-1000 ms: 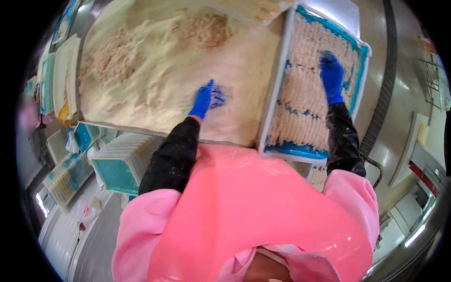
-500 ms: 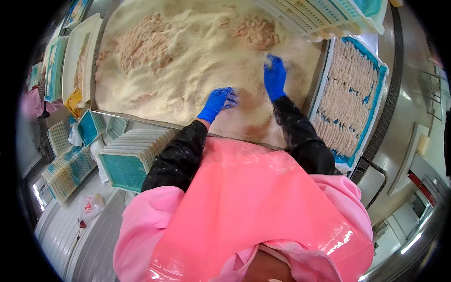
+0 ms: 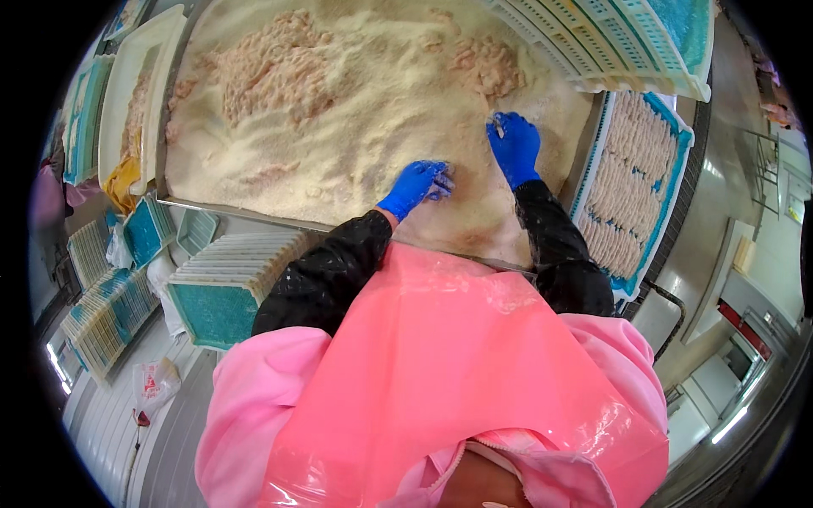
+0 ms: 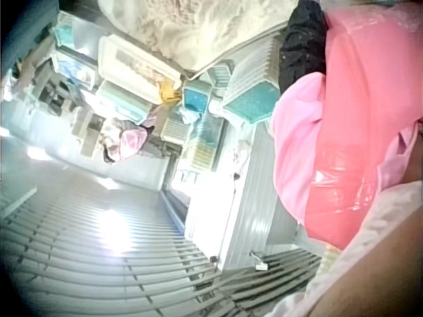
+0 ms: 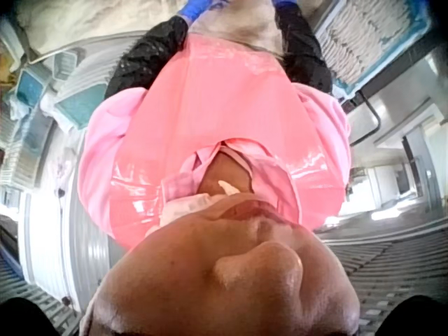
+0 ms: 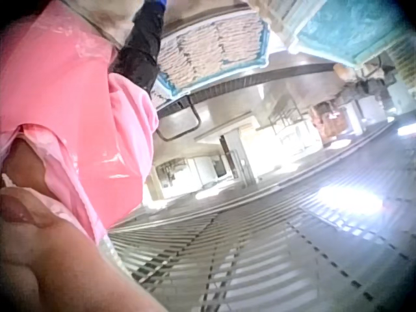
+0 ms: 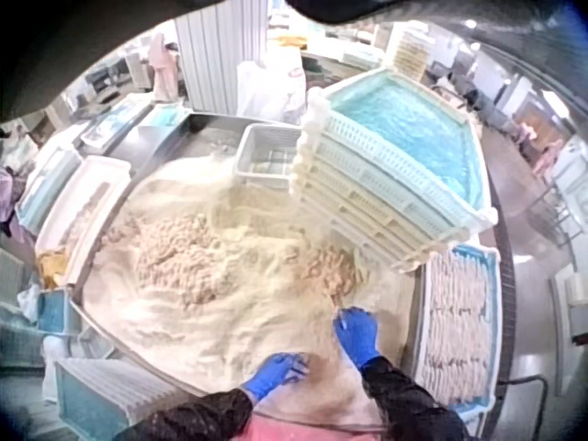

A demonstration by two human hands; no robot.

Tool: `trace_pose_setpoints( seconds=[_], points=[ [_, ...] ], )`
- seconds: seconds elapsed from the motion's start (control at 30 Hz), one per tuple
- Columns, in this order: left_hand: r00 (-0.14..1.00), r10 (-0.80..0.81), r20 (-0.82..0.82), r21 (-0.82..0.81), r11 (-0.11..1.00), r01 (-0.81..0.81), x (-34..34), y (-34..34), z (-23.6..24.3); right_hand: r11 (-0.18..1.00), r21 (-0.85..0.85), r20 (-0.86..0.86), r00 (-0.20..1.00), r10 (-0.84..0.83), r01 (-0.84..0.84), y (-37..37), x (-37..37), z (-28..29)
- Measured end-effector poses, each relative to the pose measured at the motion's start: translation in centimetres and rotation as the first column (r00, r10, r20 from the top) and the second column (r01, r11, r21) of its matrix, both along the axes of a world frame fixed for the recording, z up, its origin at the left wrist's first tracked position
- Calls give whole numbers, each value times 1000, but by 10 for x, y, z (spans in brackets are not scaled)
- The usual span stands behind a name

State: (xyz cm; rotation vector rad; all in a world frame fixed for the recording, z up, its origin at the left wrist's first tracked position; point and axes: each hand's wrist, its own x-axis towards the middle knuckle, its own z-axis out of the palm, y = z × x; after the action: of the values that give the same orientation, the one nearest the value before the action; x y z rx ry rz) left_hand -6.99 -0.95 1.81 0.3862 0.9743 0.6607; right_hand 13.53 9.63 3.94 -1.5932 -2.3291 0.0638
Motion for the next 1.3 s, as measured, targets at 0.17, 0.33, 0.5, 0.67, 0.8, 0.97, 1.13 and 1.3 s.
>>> trace_pose_setpoints(
  seconds=[0.17, 0.33, 0.5, 0.67, 0.8, 0.97, 1.13, 1.3],
  points=[
    [995, -72, -64, 20, 997, 73, -1, 3, 4, 983, -119, -287, 943, -171, 142, -46, -14, 1],
    [958, -197, -207, 239, 940, 244, -4, 1, -11, 975, -184, -213, 963, -165, 126, -94, -9, 1],
    [929, 131, -347, 275, 961, -32, -2, 9, 4, 925, -373, -6, 998, 70, -67, -135, 19, 17],
    [440, 636, -635, 769, 574, 280, -4, 35, -24, 965, -249, -347, 922, -174, 88, -118, 35, 7],
    [387, 713, -584, 810, 541, 226, 12, 44, -23, 989, -150, -77, 997, 5, -17, -98, 3, 15],
    [383, 715, -585, 810, 540, 229, 14, 33, -28, 972, -235, -202, 979, -26, -23, -127, 15, 15],
    [134, 684, -717, 628, 550, 550, 18, 30, -2, 878, -466, -40, 994, 101, -108, -136, 49, 35],
    [319, 728, -606, 792, 519, 320, 29, 56, -21, 954, -224, -680, 669, -300, 200, -86, 52, -21]
  ],
)
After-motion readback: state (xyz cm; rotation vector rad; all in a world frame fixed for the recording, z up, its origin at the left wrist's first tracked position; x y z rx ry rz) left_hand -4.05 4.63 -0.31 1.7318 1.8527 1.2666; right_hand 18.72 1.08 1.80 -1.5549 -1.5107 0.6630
